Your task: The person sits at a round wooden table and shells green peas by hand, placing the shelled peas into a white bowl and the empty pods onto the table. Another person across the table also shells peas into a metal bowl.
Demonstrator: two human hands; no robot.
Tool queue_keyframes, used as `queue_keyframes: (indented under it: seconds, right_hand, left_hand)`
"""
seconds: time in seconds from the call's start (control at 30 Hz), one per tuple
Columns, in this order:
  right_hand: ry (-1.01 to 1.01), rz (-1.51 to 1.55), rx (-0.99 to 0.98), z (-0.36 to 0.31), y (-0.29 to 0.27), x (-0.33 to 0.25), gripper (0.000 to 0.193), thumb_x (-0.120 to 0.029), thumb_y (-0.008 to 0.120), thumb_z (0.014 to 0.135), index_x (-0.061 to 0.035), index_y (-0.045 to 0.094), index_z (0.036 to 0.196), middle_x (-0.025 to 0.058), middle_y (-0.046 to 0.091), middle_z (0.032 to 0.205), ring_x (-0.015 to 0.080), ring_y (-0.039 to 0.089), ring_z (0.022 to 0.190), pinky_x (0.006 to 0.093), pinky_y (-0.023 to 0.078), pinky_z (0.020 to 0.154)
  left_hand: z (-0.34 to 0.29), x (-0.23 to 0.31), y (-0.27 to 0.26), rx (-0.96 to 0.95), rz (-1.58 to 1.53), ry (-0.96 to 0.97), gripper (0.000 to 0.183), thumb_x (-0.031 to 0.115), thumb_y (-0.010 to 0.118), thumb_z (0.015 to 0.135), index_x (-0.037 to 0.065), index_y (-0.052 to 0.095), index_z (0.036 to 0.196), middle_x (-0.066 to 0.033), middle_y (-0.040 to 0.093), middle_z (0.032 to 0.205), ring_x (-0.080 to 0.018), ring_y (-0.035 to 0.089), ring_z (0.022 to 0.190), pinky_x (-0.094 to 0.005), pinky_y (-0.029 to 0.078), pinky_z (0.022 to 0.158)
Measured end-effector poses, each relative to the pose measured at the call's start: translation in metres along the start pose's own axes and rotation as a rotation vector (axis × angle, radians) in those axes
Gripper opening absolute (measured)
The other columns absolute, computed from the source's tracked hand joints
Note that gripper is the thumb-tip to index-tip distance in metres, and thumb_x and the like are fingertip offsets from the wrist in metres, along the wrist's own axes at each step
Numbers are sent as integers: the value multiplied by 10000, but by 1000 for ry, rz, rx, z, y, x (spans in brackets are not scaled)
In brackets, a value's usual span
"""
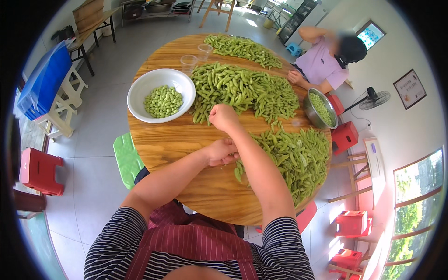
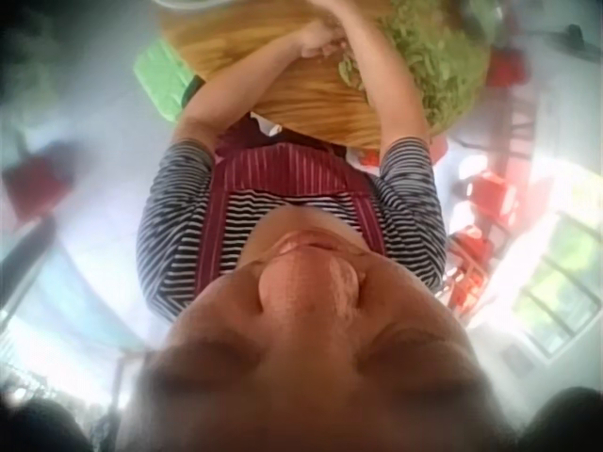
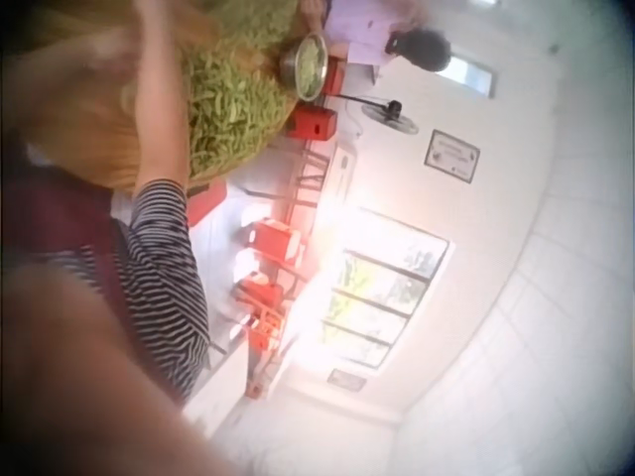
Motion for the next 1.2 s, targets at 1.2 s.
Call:
queue_keyframes:
  seconds: [1.2]
  right_hand:
    - [42,1246,-28,-137,-33,83,178,-160,552,847,-18,600,942,-2,590,766,52,443,595,186,369,541]
  left_hand:
    - [-7,9,4,-63,-119,83,225,258,492,901,49,575,889,4,484,681,-57,328,464,-179,236,401]
Point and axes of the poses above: each hand's wrist, its own z-axis towards the middle knuckle, its own y-axis out of the palm, x = y × z, the point moved 1 cm from there along z, towards the middle knuckle
